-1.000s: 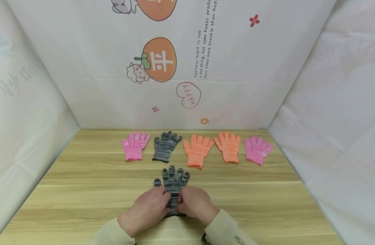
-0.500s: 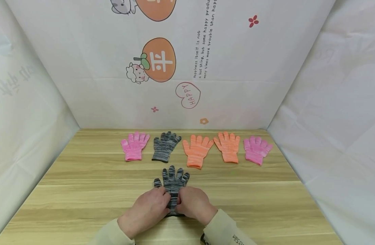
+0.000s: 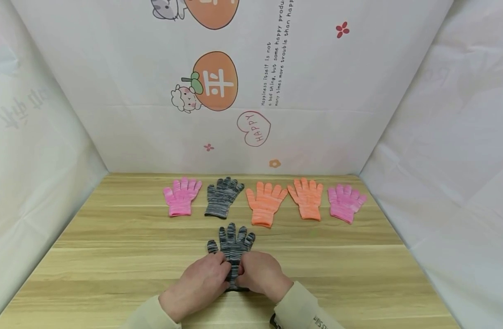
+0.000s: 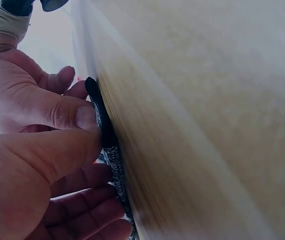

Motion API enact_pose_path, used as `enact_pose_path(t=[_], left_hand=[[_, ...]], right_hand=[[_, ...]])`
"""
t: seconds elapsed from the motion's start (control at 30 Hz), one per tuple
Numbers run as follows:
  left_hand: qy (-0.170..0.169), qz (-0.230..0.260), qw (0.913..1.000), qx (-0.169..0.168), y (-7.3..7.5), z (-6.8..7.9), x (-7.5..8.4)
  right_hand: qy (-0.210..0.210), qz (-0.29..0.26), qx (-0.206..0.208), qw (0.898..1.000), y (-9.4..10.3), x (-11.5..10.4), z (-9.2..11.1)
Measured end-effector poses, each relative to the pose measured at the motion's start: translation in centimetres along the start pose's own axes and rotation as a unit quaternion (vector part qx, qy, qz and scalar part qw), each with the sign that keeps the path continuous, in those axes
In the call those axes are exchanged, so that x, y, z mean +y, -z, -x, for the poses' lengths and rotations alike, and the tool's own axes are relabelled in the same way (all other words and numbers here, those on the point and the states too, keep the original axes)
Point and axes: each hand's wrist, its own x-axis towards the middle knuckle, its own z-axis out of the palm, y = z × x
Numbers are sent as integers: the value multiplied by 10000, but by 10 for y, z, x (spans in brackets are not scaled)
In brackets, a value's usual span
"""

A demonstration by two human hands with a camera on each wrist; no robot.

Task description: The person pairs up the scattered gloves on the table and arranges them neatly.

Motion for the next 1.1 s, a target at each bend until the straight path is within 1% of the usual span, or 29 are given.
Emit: enact_pose_path(t=[0.13,0.27,0.4,0.5,0.57,0.7,0.8,0.97,1.1], left_hand=[[23,83,9999,-80,0,0,0],[24,69,9999,-125,0,0,1],[15,-42,9999,-122,1,0,1],[46,-61,9999,-87,1,1,2],[66,-75,9999,-42,0,2,2],[63,-135,9998,164,-1,3,2],[12,-175,9995,260,-1,3,2],[-23,-196,9996,200,-1,3,2],[-15,-220,9996,149,-3,3,2]], right_hand=[[48,-85,-63,9999,2,2,-2],[52,-175,-37,9998,9,5,-5],[25,-269,198,9994,18,7,-9],[-92,-414,348,9985,24,8,-15],[-131,-482,483,9976,28,9,-20],[-205,-678,747,9947,36,11,-34],[-328,-965,816,9914,40,13,-46],[-538,-1515,850,9833,45,14,-66],[-724,-1757,921,9774,49,12,-80]])
